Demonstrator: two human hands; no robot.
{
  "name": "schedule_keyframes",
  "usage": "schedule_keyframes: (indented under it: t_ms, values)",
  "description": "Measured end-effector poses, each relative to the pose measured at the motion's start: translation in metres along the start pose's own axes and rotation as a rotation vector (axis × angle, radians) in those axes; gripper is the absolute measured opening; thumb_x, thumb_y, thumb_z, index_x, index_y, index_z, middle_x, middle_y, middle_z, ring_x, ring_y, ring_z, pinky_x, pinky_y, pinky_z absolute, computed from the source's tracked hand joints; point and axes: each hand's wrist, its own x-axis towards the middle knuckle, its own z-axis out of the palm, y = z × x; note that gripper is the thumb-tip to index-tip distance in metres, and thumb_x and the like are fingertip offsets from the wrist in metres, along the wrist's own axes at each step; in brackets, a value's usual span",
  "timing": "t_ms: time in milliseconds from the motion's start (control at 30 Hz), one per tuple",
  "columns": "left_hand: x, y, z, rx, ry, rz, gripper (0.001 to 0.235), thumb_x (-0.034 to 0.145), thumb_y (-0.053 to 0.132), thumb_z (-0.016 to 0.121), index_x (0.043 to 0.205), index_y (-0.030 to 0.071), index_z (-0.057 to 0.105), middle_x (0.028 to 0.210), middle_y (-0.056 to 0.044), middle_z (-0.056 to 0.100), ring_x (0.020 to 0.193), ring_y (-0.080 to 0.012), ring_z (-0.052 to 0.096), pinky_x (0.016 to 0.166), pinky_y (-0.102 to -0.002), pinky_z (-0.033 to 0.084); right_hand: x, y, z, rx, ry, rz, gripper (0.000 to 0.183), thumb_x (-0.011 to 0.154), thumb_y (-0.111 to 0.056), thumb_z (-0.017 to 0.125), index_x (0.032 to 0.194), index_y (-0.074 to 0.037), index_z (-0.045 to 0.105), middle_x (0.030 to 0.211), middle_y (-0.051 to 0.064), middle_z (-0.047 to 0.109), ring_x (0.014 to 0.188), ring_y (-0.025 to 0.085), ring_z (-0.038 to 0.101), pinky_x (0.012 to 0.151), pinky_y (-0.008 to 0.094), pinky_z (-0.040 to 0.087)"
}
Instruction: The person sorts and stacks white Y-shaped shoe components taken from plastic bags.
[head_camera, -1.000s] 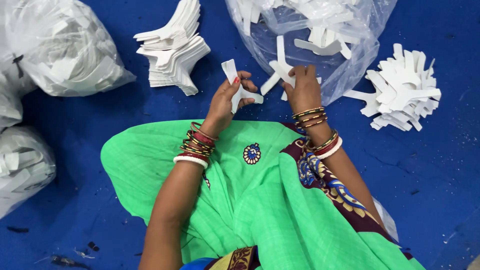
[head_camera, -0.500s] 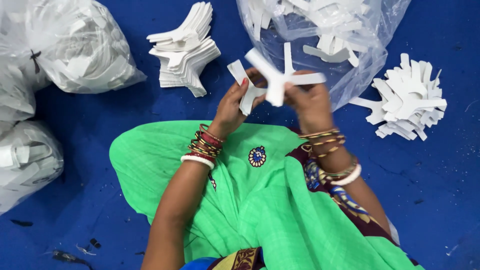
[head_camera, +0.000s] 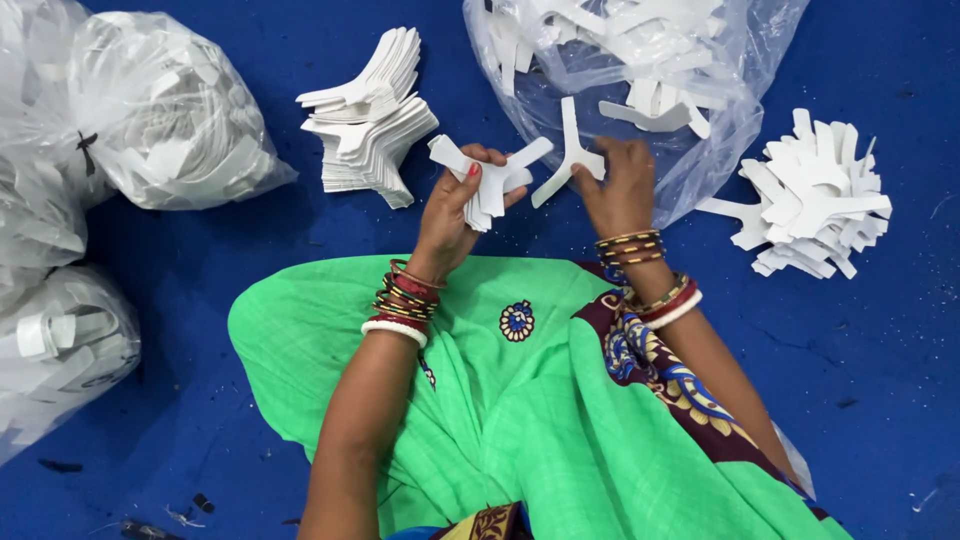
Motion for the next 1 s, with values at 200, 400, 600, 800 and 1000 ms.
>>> schedule_keyframes:
  t_ms: [200,400,600,800,1000]
  values:
    - [0.002,0.004,0.002,0.057,0.098,-0.038,0.021,0.111,0.017,0.047,0.128,0.008,0.054,0.133,-0.011,0.057,0.127,-0.0251,0.059,0.109,-0.049,0.055,-0.005,0.022,0.009,-0.262,0.090,-0.162,0.034,0.079,-0.018,0.088,0.103,-0.005,0.068,0.100,0.013,0.064,0.091,0.033,0.063,0.081,0.044,0.052]
    - [0.003,-0.005,-0.013,0.114,0.106,-0.020,0.019,0.112,0.014,0.051,0.129,0.007,0.055,0.125,-0.008,0.060,0.121,-0.0225,0.060,0.107,-0.043,0.055,-0.017,0.029,-0.061,0.464,-0.196,0.463,0.022,0.097,-0.014,0.075,0.112,-0.003,0.065,0.097,0.009,0.072,0.080,0.015,0.070,0.068,0.029,0.059]
    - [0.003,-0.003,-0.007,0.179,0.109,0.002,0.020,0.109,0.012,0.058,0.129,0.008,0.055,0.122,-0.006,0.060,0.133,-0.0197,0.056,0.111,-0.041,0.054,-0.053,0.096,-0.188,0.715,0.291,0.569,0.025,0.105,-0.005,0.073,0.127,-0.004,0.060,0.112,0.010,0.068,0.091,0.018,0.070,0.079,0.031,0.060]
    - [0.008,-0.021,-0.022,0.135,0.170,-0.007,0.025,0.105,0.013,0.059,0.128,0.004,0.053,0.129,-0.015,0.062,0.125,-0.0297,0.060,0.104,-0.043,0.055,-0.072,0.209,-0.150,0.366,0.371,0.285,0.047,0.102,0.001,0.072,0.142,0.001,0.048,0.136,0.008,0.051,0.105,0.012,0.055,0.101,0.031,0.058]
    - [0.004,-0.009,-0.010,0.140,0.170,0.035,0.023,0.104,0.011,0.056,0.125,0.004,0.054,0.122,-0.012,0.061,0.129,-0.0283,0.058,0.104,-0.045,0.057,0.040,0.037,-0.051,-0.060,0.226,-0.065,0.060,0.081,-0.010,0.078,0.133,0.003,0.051,0.124,0.023,0.052,0.105,0.034,0.059,0.085,0.041,0.052]
